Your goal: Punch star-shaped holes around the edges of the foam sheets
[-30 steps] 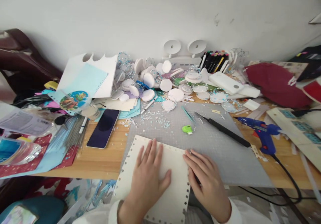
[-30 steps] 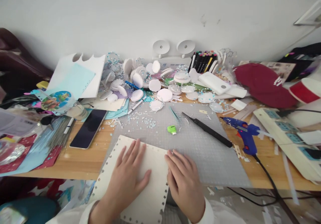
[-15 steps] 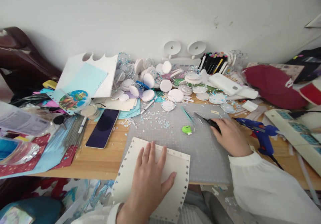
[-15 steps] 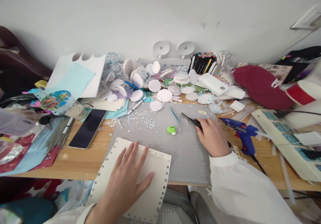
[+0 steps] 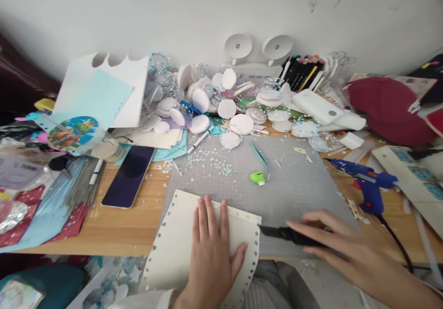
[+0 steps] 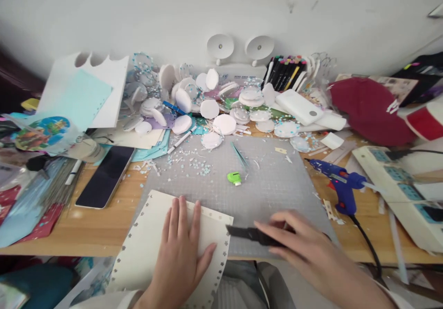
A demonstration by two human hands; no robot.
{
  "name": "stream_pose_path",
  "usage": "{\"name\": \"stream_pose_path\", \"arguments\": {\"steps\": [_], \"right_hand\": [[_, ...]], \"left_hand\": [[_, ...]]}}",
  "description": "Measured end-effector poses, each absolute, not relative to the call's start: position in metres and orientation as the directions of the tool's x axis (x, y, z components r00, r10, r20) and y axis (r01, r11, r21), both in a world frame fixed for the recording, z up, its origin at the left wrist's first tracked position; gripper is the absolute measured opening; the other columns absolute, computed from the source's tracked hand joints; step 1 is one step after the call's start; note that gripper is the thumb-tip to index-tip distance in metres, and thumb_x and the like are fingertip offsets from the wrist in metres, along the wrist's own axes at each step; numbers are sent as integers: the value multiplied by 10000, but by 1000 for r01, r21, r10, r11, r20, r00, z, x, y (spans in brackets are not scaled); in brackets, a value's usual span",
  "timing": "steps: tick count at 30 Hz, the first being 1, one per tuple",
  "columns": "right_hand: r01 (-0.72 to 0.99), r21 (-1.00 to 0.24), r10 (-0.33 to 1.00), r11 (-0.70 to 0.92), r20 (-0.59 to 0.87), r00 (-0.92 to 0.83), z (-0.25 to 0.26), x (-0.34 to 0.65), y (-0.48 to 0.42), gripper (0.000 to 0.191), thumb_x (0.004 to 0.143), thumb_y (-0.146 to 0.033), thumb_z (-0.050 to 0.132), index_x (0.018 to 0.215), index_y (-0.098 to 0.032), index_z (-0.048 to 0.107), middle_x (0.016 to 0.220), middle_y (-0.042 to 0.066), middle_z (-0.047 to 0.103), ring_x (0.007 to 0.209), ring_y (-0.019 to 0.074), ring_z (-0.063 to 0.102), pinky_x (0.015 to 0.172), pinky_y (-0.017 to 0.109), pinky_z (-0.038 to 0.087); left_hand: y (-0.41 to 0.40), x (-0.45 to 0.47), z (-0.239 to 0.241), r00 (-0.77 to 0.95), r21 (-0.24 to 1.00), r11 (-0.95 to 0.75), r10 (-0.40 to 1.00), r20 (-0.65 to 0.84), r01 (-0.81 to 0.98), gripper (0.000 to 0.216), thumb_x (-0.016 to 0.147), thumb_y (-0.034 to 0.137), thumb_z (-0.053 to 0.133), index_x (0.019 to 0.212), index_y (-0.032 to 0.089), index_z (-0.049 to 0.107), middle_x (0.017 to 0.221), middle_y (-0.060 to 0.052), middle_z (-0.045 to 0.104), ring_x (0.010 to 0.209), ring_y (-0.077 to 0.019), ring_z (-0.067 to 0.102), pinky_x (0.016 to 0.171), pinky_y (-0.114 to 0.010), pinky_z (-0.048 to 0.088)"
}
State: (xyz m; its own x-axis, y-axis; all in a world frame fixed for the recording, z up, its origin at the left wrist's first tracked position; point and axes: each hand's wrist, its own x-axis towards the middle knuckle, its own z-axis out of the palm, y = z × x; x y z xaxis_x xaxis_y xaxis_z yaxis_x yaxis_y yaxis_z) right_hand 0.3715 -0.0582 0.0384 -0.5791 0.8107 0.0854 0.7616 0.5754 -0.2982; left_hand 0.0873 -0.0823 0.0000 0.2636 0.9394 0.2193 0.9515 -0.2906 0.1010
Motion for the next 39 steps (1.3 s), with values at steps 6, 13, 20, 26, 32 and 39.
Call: {"name": "stream_pose_path", "arguments": {"steps": [6,13,20,26,32,39], "right_hand": [[758,-377,811,533,-30,-585,32,355,-57,416,909,-260,488,1316,-347,495,1060,56,596,1010,175,594,821,263,528],[754,-401,822,521,-2,-569,31,359,-36,387,918,-274,473,1294,-355,515,1063,56,574,1022,186,564,849,318,506],[722,-426,796,545,-6,-605,26,355,-27,397,915,-244,477,1296,-351,513,1086,58,565,1035,190,551,864,328,488],[679,-481,767,555,-21,-641,27,345,-13,383,915,-226,489,1273,-352,537,1071,54,564,1014,185,541,875,332,465],[658,-516,760,548,-22,-649,28,344,-6,391,905,-204,497,1263,-354,547,1052,55,560,998,193,532,868,347,456],[623,-549,740,557,-14,-673,31,314,7,390,888,-138,507,1223,-320,583,1051,62,538,1041,199,508,918,371,433]], "left_hand": [[-80,87,1,290,108,-314,937,193,943,737,838,438,495,1423,54,265,1479,-307,147,1359,-457,175,1022,-574,340],[-79,86,2,290,110,-313,939,185,943,730,842,430,493,1427,59,262,1480,-302,150,1359,-456,177,1031,-576,331],[-79,87,1,290,108,-314,938,189,943,725,837,421,498,1424,61,269,1476,-301,159,1355,-458,186,1026,-579,334],[-79,87,2,304,78,-325,930,205,942,707,844,418,491,1415,55,289,1459,-315,192,1345,-461,212,1014,-570,352],[-80,86,2,299,73,-321,929,219,944,717,834,422,505,1418,65,289,1467,-297,200,1347,-451,219,1020,-563,352],[-80,86,3,308,64,-328,928,211,943,717,840,419,504,1419,58,283,1462,-317,185,1346,-459,215,1010,-565,362]]}}
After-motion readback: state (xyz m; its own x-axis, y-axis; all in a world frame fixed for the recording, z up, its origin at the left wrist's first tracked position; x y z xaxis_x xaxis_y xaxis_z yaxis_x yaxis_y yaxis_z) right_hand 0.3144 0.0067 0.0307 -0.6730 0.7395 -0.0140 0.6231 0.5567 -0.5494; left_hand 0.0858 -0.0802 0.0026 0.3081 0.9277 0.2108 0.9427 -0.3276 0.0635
